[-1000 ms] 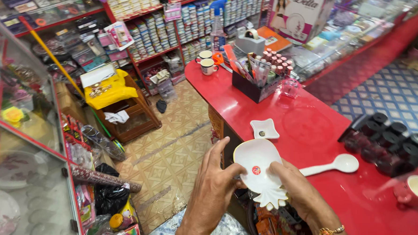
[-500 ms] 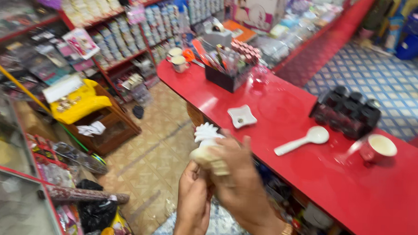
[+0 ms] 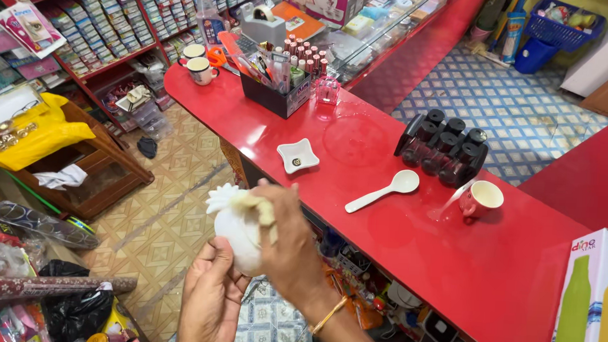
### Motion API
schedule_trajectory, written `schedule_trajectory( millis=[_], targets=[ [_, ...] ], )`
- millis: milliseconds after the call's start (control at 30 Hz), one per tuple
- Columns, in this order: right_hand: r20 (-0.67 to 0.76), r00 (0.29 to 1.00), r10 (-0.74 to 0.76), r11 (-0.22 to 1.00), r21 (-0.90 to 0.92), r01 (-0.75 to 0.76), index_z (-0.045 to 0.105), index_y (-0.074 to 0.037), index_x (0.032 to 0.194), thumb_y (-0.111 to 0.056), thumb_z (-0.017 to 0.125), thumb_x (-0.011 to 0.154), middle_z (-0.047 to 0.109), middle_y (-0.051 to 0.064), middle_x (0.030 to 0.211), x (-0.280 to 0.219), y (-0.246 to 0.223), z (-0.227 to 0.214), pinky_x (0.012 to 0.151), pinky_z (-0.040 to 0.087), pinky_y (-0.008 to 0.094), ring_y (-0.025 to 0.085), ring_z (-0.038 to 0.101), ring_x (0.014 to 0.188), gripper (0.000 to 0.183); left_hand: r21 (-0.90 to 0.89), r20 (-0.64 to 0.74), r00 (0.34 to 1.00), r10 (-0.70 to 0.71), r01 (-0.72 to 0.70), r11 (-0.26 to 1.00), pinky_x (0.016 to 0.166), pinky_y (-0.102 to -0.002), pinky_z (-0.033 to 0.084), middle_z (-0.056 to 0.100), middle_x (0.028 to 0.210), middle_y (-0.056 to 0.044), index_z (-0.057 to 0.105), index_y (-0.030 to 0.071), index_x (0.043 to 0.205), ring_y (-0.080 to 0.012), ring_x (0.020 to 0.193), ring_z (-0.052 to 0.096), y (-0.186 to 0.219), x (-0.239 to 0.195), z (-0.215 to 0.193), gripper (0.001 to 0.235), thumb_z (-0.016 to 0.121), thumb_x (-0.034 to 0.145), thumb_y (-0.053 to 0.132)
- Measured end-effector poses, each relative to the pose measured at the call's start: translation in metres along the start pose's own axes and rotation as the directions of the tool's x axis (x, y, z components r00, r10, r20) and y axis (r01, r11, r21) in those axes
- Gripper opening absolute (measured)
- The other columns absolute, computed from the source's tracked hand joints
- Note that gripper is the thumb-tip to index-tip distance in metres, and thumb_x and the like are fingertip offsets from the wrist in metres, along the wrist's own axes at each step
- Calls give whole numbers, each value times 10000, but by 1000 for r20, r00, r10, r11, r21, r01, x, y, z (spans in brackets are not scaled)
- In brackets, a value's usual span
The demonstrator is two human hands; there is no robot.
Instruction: The person wipes various small ceramic dishes, including bowls, plates, and a divided tray, using a yellow cloth by hand, and places some back onto a display shelf.
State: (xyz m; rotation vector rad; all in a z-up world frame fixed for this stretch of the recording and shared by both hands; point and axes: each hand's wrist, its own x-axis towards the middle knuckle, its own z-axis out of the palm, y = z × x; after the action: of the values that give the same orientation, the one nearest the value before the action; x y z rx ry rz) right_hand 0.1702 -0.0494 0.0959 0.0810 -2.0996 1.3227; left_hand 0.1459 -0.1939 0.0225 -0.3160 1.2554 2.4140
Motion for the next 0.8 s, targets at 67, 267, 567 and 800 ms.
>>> schedule_trajectory(
  millis=[67,267,567,800],
  targets=[
    [-94,965,244,959,171,-226,558,-60,1254,-85,502,1001,688,145,1198,9,18,-4,1001,533,360,264,687,1150,260,-5,6,1000,10,-10,1000,811,-322,546,673,1065,-74,599,34,1246,-140,882,653,-4,2,2,256,547,1077,219],
    [89,878,470,806,363,-468,561,-57,1246,-214,458,1079,694,105,1130,-1,29,2,896,533,321,161,648,1030,251,-186,-76,996,51,-64,981,859,-306,560,722,1157,-39,622,75,1246,-116,991,693,14,4,12,326,574,998,282],
    [54,988,-143,989,54,141,559,-49,1278,-34,561,979,646,187,1299,-8,-10,7,1104,450,475,369,589,1326,299,-96,-198,947,254,-277,956,873,-347,590,711,1164,-94,602,61,1228,-174,1004,703,21,-1,19,283,558,990,207],
    [173,984,-35,997,77,22,579,-77,1276,15,578,919,617,182,1314,19,-16,25,1169,448,465,404,564,1371,368,-24,-44,951,305,-306,952,810,-318,569,715,1109,-110,602,13,1218,-152,922,673,6,-16,23,245,553,1074,206]
  ],
)
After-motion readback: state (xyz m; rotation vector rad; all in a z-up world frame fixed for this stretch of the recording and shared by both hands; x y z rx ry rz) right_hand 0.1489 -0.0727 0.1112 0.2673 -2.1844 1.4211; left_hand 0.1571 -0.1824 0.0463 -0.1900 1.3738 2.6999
